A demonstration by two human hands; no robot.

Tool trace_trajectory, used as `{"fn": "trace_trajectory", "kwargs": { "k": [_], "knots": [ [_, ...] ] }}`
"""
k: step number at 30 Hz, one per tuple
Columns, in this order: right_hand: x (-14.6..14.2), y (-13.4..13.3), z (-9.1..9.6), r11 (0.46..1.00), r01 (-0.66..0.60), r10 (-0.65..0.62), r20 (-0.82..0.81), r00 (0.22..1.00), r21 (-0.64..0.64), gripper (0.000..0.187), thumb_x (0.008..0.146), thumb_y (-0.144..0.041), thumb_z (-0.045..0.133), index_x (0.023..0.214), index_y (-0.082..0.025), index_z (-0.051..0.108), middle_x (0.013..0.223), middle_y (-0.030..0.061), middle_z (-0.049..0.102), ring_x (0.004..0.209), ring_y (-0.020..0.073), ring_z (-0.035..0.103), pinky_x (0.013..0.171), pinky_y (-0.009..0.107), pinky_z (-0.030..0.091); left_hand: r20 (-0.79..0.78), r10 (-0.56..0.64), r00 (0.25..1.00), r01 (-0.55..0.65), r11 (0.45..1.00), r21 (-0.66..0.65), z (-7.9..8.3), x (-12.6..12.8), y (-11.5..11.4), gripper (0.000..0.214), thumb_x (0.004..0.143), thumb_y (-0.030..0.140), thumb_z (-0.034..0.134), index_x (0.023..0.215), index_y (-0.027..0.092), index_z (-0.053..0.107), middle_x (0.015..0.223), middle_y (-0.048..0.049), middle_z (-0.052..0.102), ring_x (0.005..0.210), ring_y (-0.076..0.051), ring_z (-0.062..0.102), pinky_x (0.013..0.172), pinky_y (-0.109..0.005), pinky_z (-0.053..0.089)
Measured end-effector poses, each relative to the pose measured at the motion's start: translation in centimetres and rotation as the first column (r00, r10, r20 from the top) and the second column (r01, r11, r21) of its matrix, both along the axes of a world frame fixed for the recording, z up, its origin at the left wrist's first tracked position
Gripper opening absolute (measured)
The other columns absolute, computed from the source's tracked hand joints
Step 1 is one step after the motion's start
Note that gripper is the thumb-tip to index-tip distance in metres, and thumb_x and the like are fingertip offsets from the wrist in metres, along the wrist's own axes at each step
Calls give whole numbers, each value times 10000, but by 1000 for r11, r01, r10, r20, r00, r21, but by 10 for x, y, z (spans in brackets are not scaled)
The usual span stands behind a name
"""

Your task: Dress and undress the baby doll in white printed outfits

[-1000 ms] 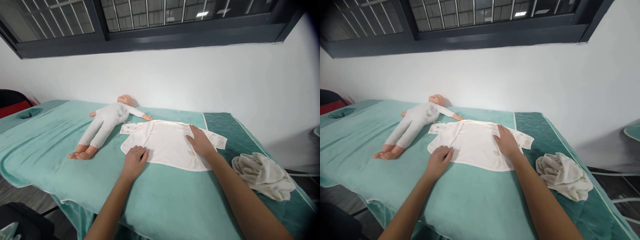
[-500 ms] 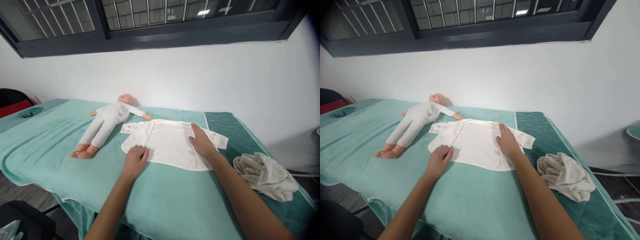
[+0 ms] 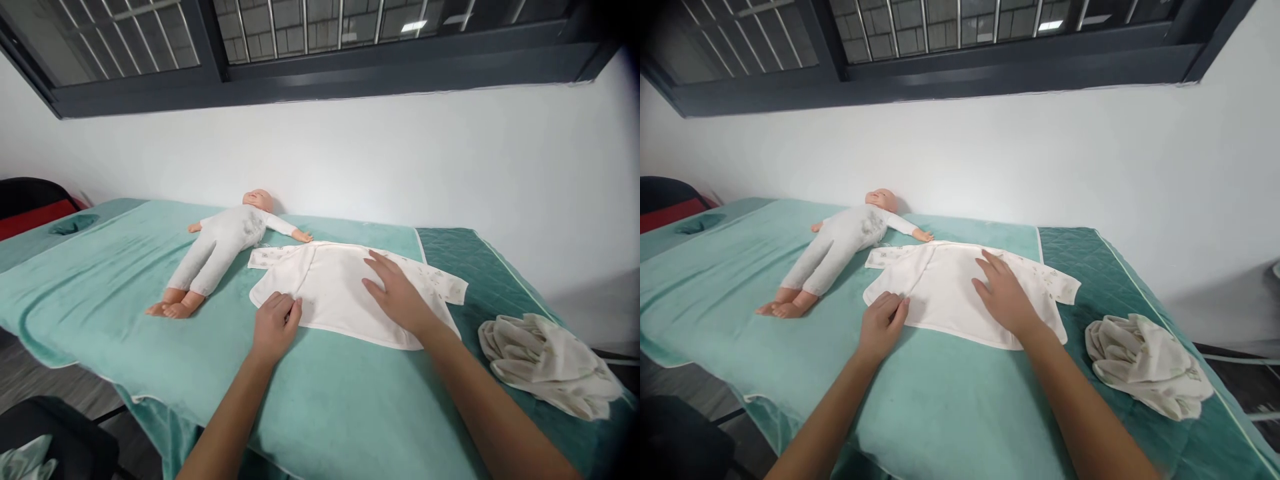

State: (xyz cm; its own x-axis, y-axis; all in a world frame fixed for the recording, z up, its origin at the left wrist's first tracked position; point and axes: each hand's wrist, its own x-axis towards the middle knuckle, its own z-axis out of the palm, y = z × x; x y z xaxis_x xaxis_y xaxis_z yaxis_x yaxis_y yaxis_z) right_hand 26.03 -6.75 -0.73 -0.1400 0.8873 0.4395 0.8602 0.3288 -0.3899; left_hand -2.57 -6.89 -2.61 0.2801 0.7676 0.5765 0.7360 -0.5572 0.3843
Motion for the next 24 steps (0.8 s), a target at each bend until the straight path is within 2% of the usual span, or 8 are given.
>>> {"fn": "trace_trajectory", "kwargs": {
  "k": [4, 8, 10, 13, 17, 19, 22, 24],
  "knots": [
    [-26, -3, -13, 983, 25, 7, 174, 985, -182, 650, 986, -544, 322, 1523, -178, 335, 1621, 117, 262, 1504, 294, 207, 1199, 553, 213, 77, 52, 996, -54, 998, 29, -2, -2, -3, 388, 972, 261, 456, 616, 203, 313, 581, 22, 367, 627, -142, 403, 606, -305, 287],
    [-35, -9, -25, 957, 111, -18, 327, 945, -269, 651, 999, -558, 252, 1517, -177, 354, 1623, 105, 256, 1506, 294, 197, 1198, 564, 182, 168, 52, 984, -48, 998, -28, -1, -4, -8, 398, 976, 277, 446, 603, 205, 324, 572, 22, 381, 610, -139, 413, 599, -301, 298],
    [-42, -9, -22, 958, 110, -15, 337, 941, -265, 634, 1002, -544, 256, 1500, -172, 382, 1615, 105, 280, 1501, 294, 217, 1193, 565, 196, 201, 30, 979, -16, 997, -70, 7, -11, -10, 389, 979, 285, 439, 606, 202, 367, 589, 15, 433, 627, -139, 443, 618, -296, 330],
    [-65, 12, -9, 972, 32, 35, 273, 961, -235, 613, 992, -545, 297, 1469, -181, 422, 1597, 112, 327, 1482, 305, 263, 1181, 562, 235, 237, 14, 971, 8, 996, -90, 32, -41, -6, 358, 979, 304, 444, 638, 198, 460, 668, 0, 538, 695, -143, 510, 683, -292, 389],
    [-121, 89, 16, 980, -100, 104, 12, 995, -171, 613, 966, -540, 385, 1469, -190, 402, 1537, 128, 422, 1412, 281, 390, 1160, 461, 320, 257, 153, 954, -144, 988, -56, 77, -114, 24, 301, 962, 345, 461, 719, 205, 571, 806, -14, 632, 775, -157, 567, 761, -298, 440],
    [-154, 141, 27, 980, -42, 13, -146, 989, -196, 629, 957, -536, 401, 1459, -158, 396, 1492, 159, 465, 1372, 285, 444, 1125, 432, 370, 227, 266, 937, -257, 964, -71, 90, -157, 51, 231, 934, 354, 487, 809, 213, 621, 918, -27, 663, 853, -180, 596, 788, -309, 460],
    [-197, 216, 38, 953, 15, -97, -256, 962, -303, 689, 956, -536, 400, 1513, -152, 272, 1454, 178, 500, 1290, 285, 530, 1065, 416, 427, 161, 401, 902, -367, 907, -205, 88, -213, 100, 263, 862, 415, 586, 1026, 222, 657, 1150, -70, 649, 1049, -243, 600, 865, -356, 474],
    [-219, 258, 42, 936, 16, -119, -274, 954, -351, 736, 951, -576, 390, 1508, -112, 263, 1400, 215, 545, 1251, 325, 557, 1034, 449, 442, 216, 441, 871, -320, 843, -432, 77, -239, 132, 418, 813, 482, 638, 1132, 211, 639, 1211, -95, 645, 1054, -264, 617, 851, -374, 492]
  ]
}}
